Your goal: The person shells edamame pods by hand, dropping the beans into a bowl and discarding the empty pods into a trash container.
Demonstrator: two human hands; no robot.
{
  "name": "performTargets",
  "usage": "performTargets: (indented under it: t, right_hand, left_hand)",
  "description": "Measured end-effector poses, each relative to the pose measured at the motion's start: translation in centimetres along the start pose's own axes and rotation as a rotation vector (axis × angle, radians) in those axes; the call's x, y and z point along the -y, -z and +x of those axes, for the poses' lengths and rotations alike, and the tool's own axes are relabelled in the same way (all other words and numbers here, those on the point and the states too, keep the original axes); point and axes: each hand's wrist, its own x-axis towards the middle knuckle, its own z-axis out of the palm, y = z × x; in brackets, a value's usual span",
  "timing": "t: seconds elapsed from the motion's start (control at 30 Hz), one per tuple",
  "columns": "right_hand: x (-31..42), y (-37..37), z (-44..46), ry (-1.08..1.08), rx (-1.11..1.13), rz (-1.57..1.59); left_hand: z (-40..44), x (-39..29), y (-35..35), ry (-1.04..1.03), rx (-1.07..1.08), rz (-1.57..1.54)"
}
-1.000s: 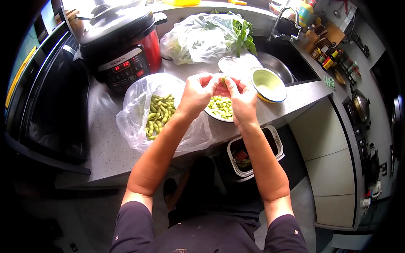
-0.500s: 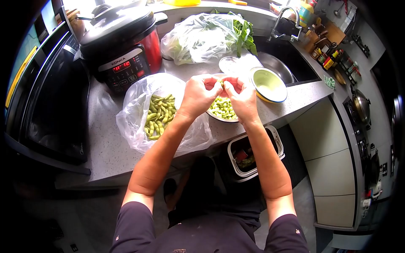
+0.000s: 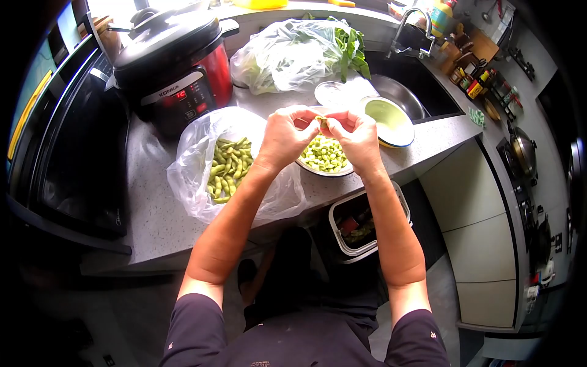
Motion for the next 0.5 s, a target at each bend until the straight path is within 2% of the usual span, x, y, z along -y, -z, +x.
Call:
performTargets:
  t: [0.23, 0.33, 0.5]
  right_hand:
    - [0.3, -0.1, 0.0, -0.061, 0.031, 0.238]
    - [1.2, -0.4, -0.5, -0.027, 0.044, 0.048]
    - [1.5, -0.2, -0.9, 0.07, 0.029, -0.15]
  left_hand:
    - [0.2, 0.3, 0.1, 0.077, 0.031, -0.229]
    - [0.2, -0.2, 0.1, 0.152, -0.029, -0.353]
    - [0.2, -0.1, 0.4, 0.16, 0.01, -0.36]
